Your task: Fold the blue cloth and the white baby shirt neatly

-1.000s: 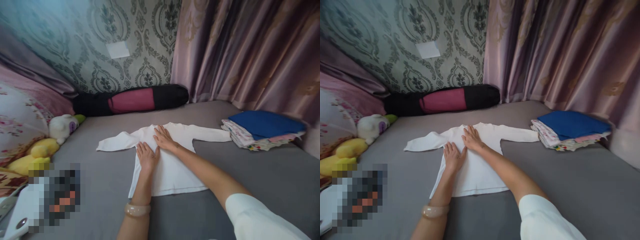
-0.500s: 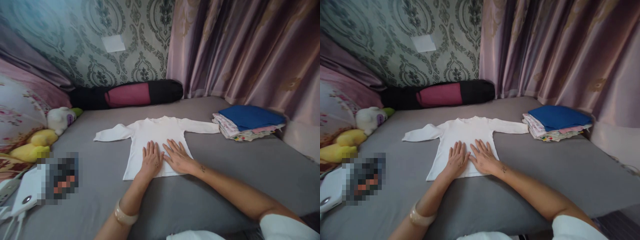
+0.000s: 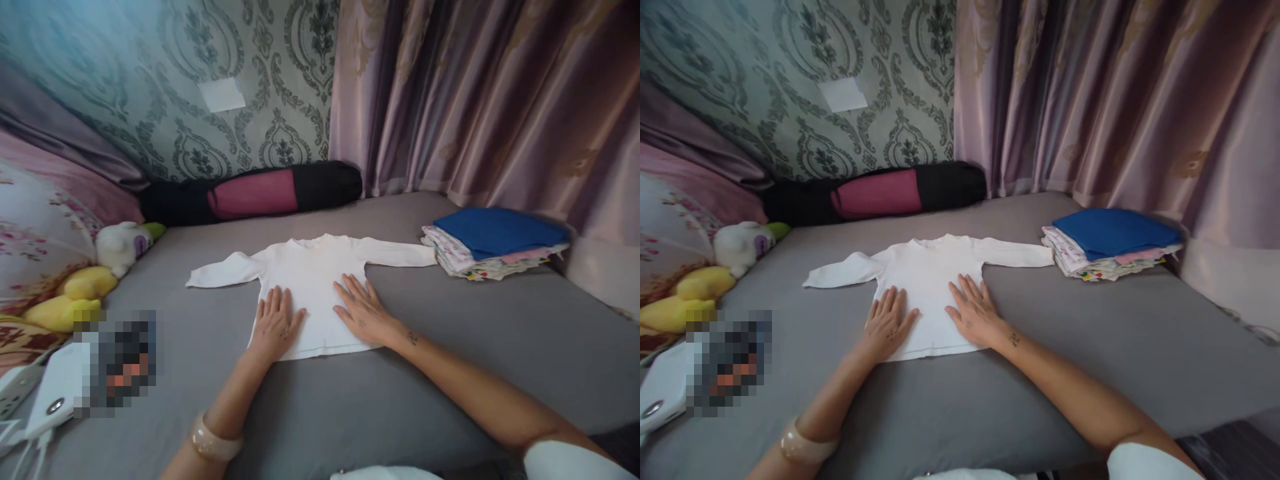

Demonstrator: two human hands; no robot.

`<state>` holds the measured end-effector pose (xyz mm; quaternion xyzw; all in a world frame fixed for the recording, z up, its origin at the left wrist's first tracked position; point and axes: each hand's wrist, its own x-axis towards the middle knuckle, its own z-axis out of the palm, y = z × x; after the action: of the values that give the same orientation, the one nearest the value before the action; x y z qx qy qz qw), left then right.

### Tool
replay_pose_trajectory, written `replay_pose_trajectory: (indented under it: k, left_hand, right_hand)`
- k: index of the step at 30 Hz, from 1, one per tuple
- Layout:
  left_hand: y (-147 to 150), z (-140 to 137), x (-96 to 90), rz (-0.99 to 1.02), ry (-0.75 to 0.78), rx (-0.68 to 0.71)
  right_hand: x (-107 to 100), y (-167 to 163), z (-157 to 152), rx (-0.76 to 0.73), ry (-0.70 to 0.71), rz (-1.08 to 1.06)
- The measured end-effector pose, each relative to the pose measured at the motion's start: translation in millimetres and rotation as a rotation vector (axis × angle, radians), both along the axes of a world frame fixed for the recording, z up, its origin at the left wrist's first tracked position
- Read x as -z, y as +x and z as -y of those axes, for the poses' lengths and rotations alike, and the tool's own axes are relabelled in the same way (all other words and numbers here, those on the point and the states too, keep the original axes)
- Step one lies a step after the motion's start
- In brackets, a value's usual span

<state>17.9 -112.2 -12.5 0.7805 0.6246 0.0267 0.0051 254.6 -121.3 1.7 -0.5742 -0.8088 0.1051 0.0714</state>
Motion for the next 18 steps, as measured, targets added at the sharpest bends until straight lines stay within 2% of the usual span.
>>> replay_pose_trajectory:
  k: [3,6,12,18]
  left_hand:
    - [-19,-7,2.5,-0.029,0.011,-0.077]
    - [-28,-9,7.3,-0.036,0.021,-0.087]
    - [-25,-8,5.2,-0.068,0.002,-0.093]
    - [-26,-8,3.5,-0.065,-0.032,-0.097]
  right_hand:
    - [1,13,-17,0.103,0.024,0.011]
    - [-1,27,-35,0.197,0.046,0.009]
    - [-4,54,-64,0.427,0.176,-0.025]
    - [6,79,-69,0.601,0.228,0.014]
